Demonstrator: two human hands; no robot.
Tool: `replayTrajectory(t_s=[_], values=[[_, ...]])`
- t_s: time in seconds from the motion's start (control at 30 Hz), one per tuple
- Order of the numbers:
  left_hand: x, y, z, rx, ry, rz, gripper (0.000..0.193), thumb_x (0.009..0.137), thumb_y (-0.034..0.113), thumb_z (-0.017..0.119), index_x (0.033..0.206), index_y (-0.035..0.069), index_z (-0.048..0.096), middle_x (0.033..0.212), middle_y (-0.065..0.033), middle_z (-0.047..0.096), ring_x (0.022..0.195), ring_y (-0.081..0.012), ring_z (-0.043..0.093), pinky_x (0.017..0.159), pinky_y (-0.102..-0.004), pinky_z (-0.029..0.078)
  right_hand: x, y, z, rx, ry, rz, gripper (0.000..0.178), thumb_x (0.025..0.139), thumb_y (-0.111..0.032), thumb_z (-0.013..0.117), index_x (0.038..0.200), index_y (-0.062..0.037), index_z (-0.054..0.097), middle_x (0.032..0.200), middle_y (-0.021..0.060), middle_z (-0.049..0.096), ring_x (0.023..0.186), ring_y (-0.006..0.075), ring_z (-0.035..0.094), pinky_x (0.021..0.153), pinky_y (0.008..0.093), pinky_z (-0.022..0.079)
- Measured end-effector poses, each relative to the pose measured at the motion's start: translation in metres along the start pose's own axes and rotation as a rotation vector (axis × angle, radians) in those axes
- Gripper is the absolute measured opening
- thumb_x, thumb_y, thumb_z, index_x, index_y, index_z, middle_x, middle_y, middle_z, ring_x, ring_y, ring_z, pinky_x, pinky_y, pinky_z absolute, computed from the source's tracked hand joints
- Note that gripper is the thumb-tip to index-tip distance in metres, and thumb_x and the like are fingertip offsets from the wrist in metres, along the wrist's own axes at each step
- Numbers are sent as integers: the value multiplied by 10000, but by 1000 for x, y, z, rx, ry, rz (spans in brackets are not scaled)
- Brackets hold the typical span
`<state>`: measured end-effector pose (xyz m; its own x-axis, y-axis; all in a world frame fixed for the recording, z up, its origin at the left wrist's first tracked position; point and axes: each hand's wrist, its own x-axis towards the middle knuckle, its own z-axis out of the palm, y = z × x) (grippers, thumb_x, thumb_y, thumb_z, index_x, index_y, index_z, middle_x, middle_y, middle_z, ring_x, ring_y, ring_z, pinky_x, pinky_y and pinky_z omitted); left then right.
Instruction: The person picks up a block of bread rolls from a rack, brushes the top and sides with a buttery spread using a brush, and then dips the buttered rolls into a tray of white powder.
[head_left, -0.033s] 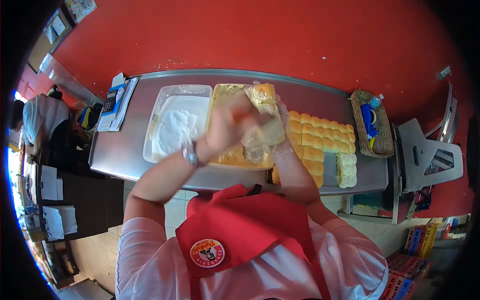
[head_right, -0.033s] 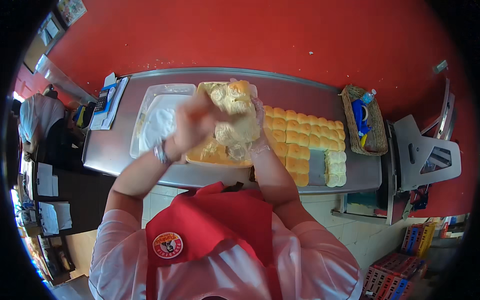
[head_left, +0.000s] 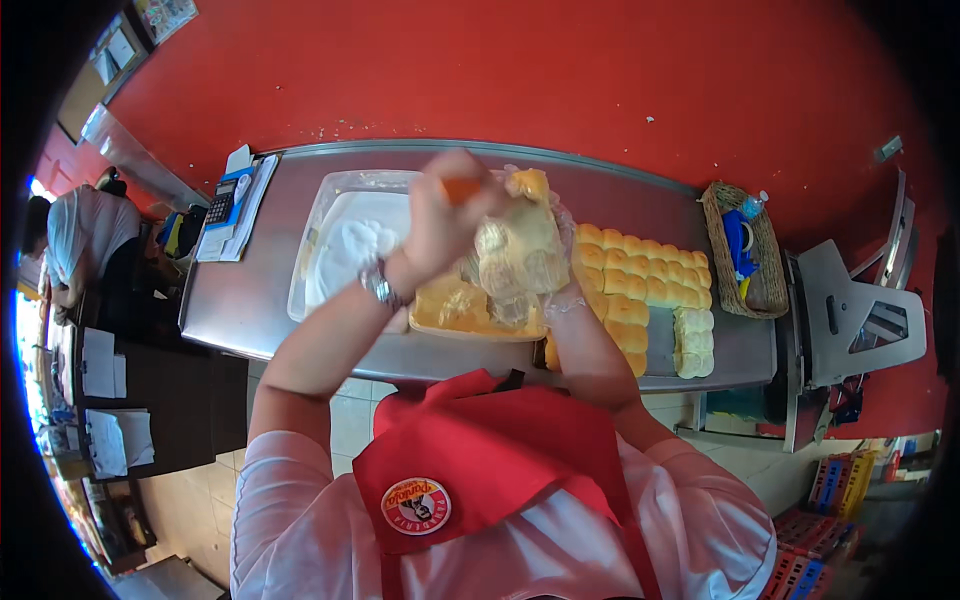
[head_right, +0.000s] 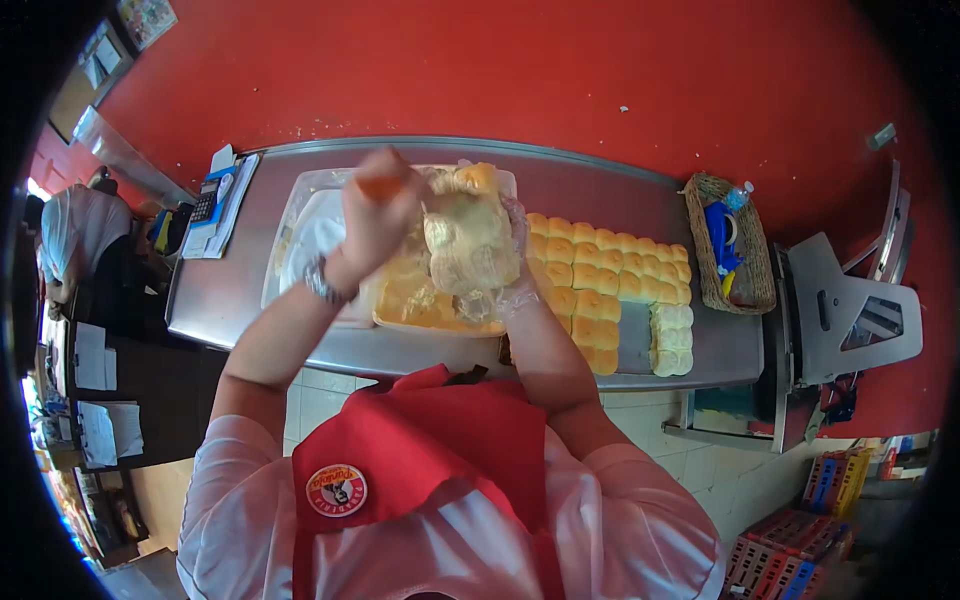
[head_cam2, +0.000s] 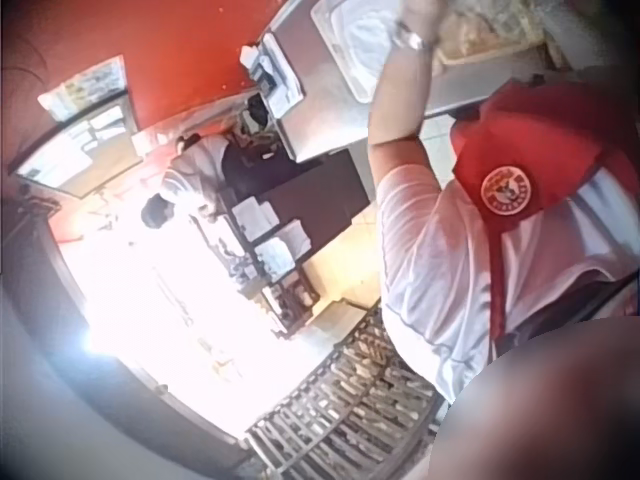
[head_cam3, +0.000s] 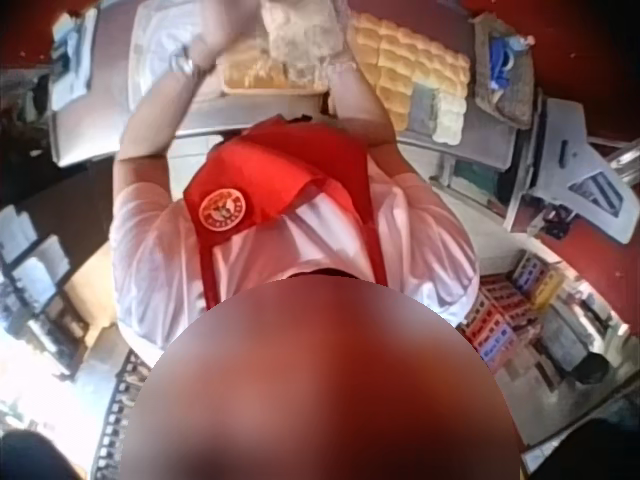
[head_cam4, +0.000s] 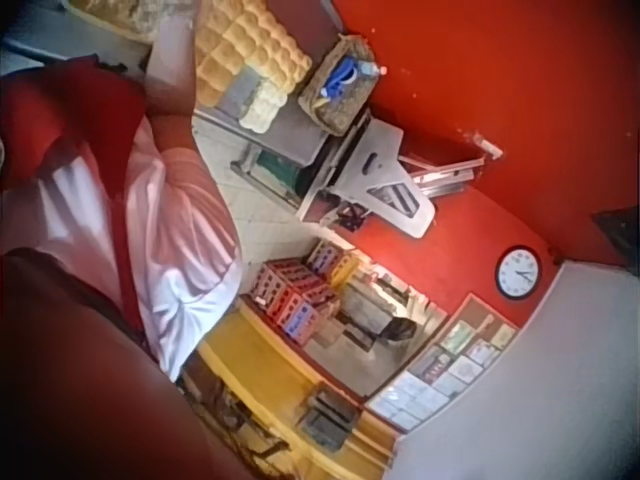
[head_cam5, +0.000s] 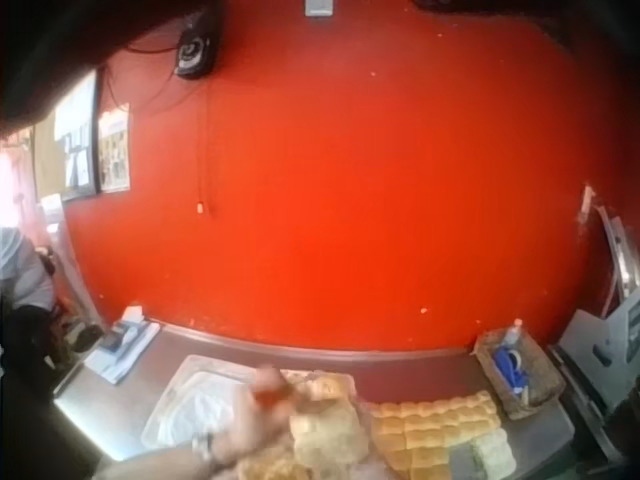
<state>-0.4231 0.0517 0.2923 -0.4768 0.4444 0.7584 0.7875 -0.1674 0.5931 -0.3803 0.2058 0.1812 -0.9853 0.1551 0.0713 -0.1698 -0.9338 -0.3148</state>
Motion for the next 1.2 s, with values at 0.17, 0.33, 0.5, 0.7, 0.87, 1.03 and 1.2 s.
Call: replayTrajectory(t_s=[0.17, 0.33, 0.5, 0.7, 0.87, 1.03, 1.2], values=[[24, -25, -3, -54, 200, -120, 145, 859, 76, 684, 756, 40, 590, 698, -41, 599, 637, -110, 554, 559, -273, 453, 1, 8, -6, 12, -93, 110, 579, 919, -427, 430, 1345, -36, 466, 1232, 186, 586, 1009, 322, 649, 825, 484, 573], [35, -35, -1, 23, 260, -190, 221, 855, 164, 719, 688, 98, 591, 614, -20, 557, 545, -118, 541, 487, -289, 434, 1, 6, -7, 74, -63, 158, 577, 917, -426, 430, 1346, -43, 472, 1240, 195, 586, 1006, 348, 649, 820, 496, 570], [58, -78, -19, -488, 244, -843, 302, 872, 271, 719, 701, 66, 576, 607, -17, 558, 458, -68, 471, 407, -245, 358, -10, 9, 13, 78, -48, 221, 578, 901, -425, 442, 1303, -16, 517, 1188, 195, 617, 983, 346, 657, 815, 493, 570], [68, -102, -30, -60, 343, -451, 326, 877, 306, 704, 737, 28, 608, 599, -15, 580, 414, -126, 464, 374, -298, 365, 1, 12, -7, 61, 3, 223, 603, 891, -417, 450, 1340, -15, 476, 1234, 201, 582, 1006, 353, 641, 820, 489, 563], [-45, -6, 21, 343, -491, 688, 94, 750, 153, 686, 816, 129, 624, 753, -15, 548, 663, -177, 586, 521, -304, 466, 8, 4, -27, 147, -128, 209, 569, 911, -403, 441, 1340, -34, 485, 1285, 185, 557, 1112, 316, 592, 905, 470, 527], [-26, -2, -10, 193, -391, 378, 95, 805, 152, 692, 756, 93, 637, 719, -27, 567, 564, -202, 574, 508, -328, 466, -4, 5, 16, 40, 32, 4, 566, 926, -355, 405, 1368, -4, 450, 1296, 200, 550, 1027, 302, 637, 856, 427, 548], [58, -89, -12, -493, 392, -524, 296, 909, 225, 670, 694, 37, 595, 580, -2, 561, 478, -70, 502, 446, -250, 396, 3, 0, 2, 37, -2, 205, 514, 924, -375, 423, 1258, -8, 558, 1139, 172, 652, 981, 305, 669, 837, 464, 571]])
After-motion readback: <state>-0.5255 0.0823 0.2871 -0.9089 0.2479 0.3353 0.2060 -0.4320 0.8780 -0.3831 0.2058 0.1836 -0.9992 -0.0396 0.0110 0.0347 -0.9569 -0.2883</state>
